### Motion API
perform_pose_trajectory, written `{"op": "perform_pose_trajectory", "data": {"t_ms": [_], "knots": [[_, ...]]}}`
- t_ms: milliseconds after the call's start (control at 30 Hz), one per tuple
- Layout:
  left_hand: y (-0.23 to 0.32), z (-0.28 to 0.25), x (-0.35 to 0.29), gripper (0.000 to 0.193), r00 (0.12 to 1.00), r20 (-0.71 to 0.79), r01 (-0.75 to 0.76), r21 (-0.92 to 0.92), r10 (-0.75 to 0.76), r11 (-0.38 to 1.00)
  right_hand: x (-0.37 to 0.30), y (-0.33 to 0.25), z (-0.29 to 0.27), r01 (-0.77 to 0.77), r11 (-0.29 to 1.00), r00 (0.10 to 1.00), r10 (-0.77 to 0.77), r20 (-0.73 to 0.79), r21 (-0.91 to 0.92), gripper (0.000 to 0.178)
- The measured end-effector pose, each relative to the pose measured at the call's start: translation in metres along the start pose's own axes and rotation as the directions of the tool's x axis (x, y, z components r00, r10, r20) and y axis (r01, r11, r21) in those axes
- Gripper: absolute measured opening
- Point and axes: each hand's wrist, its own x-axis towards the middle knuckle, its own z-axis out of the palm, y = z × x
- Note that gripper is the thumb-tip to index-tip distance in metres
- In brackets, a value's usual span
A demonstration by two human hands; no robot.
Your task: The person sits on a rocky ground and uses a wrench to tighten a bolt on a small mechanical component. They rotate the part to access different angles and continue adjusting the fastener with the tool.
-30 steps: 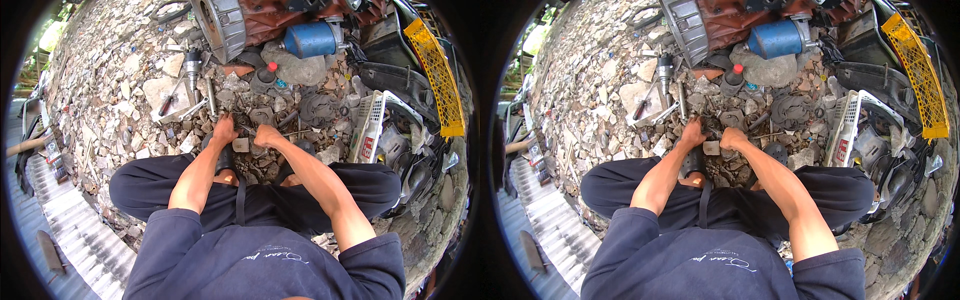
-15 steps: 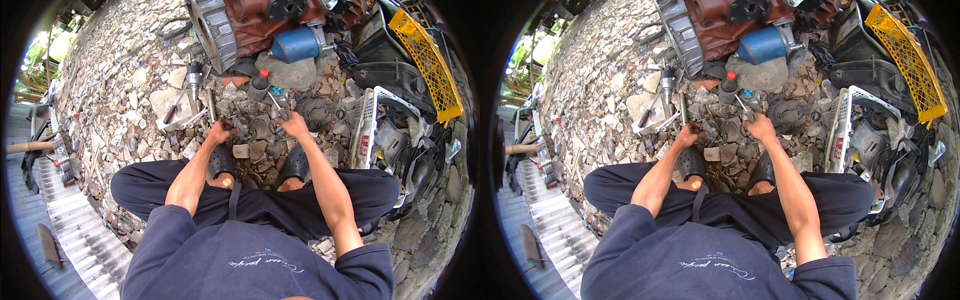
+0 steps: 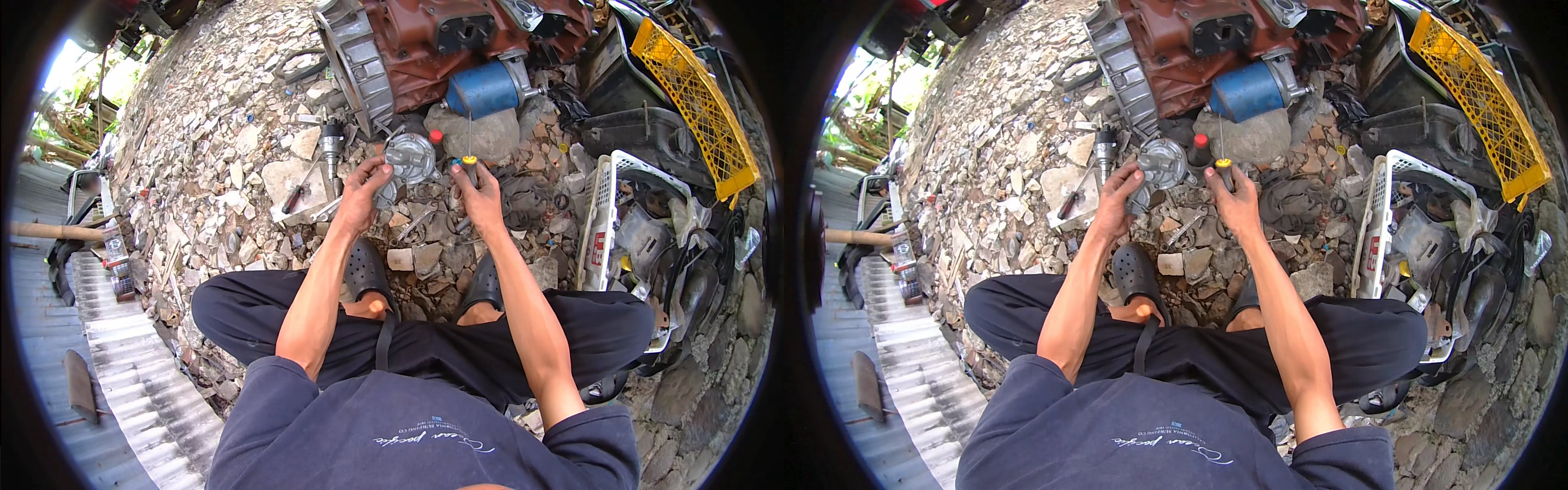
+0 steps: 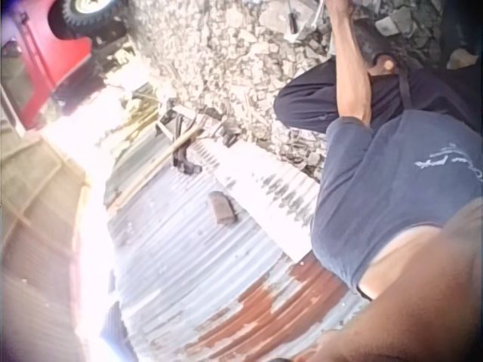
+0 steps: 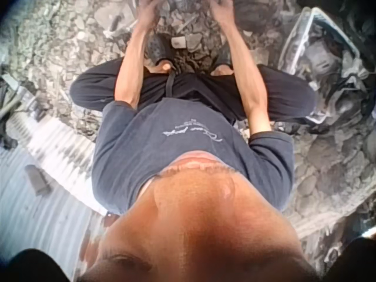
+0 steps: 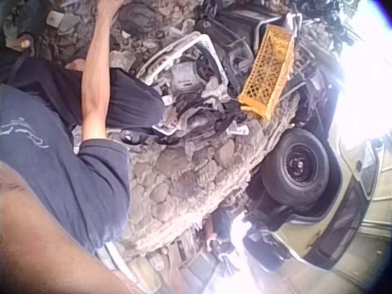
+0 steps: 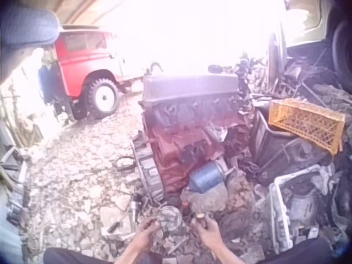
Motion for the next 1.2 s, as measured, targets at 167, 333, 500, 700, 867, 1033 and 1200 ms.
{"op": "perform_pose_trajectory", "data": {"t_ms": [167,333,500,700,867,1033,1200], "knots": [[0.02,0.016,-0.006,0.026,0.997,0.064,-0.035,-0.219,0.05,0.975,-0.006,-0.026,0.004,0.107,0.994,0.994,-0.107,0.009,-0.013,0.033],[0.035,0.034,-0.015,0.024,0.993,0.08,-0.069,-0.25,0.091,0.966,-0.012,-0.045,0.005,0.157,0.984,0.988,-0.157,0.002,0.087,0.03],[0.032,0.028,-0.014,0.022,0.984,0.022,-0.165,-0.245,0.176,0.955,-0.02,-0.061,0.01,0.13,0.979,0.991,-0.134,0.015,0.156,0.027],[0.02,0.006,0.003,0.02,0.975,-0.219,-0.053,-0.143,0.02,0.988,-0.01,-0.032,0.018,-0.022,0.995,1.0,0.022,0.0,0.093,0.028],[-0.01,-0.04,0.004,0.018,0.772,-0.368,0.399,-0.357,-0.519,0.845,-0.003,0.038,0.022,-0.241,0.969,0.969,0.243,-0.043,0.058,0.029],[-0.063,-0.112,0.002,0.024,0.663,-0.321,0.415,-0.593,-0.676,0.69,-0.006,0.103,0.024,-0.45,0.889,0.892,0.446,-0.07,-0.083,0.033],[-0.057,-0.147,0.006,0.026,0.547,-0.473,0.328,-0.638,-0.691,0.697,-0.007,0.149,0.02,-0.322,0.828,0.942,0.329,-0.068,-0.459,0.041]]}}
